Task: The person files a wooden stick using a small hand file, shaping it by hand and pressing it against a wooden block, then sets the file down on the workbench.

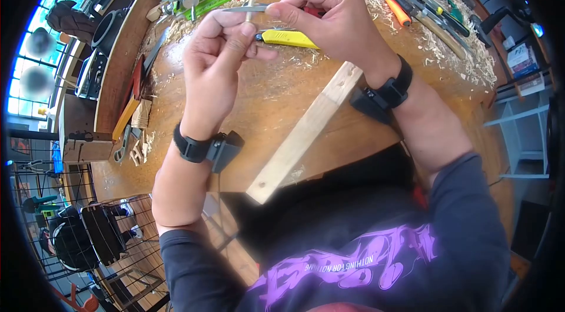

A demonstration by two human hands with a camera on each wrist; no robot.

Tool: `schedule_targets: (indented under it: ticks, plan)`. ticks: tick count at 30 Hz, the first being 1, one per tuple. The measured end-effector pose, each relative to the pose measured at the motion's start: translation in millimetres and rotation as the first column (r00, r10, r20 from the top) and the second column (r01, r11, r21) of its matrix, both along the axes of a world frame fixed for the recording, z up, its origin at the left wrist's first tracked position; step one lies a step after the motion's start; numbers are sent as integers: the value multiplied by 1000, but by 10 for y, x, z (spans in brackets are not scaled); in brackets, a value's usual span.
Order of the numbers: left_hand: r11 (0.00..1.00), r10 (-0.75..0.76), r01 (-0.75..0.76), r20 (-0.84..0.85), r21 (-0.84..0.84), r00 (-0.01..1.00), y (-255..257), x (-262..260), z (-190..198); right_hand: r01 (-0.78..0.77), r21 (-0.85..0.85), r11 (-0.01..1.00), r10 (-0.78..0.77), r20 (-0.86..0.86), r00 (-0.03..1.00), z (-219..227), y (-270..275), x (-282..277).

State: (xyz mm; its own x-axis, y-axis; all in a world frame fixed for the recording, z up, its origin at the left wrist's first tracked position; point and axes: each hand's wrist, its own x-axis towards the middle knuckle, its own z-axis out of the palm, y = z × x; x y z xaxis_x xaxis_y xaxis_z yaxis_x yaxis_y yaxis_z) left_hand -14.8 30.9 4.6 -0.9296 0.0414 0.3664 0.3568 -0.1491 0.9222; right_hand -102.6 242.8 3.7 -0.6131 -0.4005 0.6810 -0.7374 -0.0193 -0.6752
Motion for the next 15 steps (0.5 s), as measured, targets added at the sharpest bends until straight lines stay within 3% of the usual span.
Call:
schedule_targets:
  ticks: [3, 6, 10, 15]
  plan:
    - [995, -68, 76, -111, 69, 991, -66, -34, 3, 28, -27, 999, -28, -8, 1000, -29, 21, -32]
    - [997, -74, 74, -15, 0, 997, 9, -6, -49, 4, -38, 999, -6, -56, 998, -37, -45, -4]
    - [998, -55, 57, -81, 29, 995, -130, -38, -1, 17, -20, 1000, -17, -6, 1000, -55, 21, -70]
    - [997, -78, 79, -13, 18, 997, -19, -16, -42, -7, -30, 1000, 7, -22, 1000, -4, -30, 10]
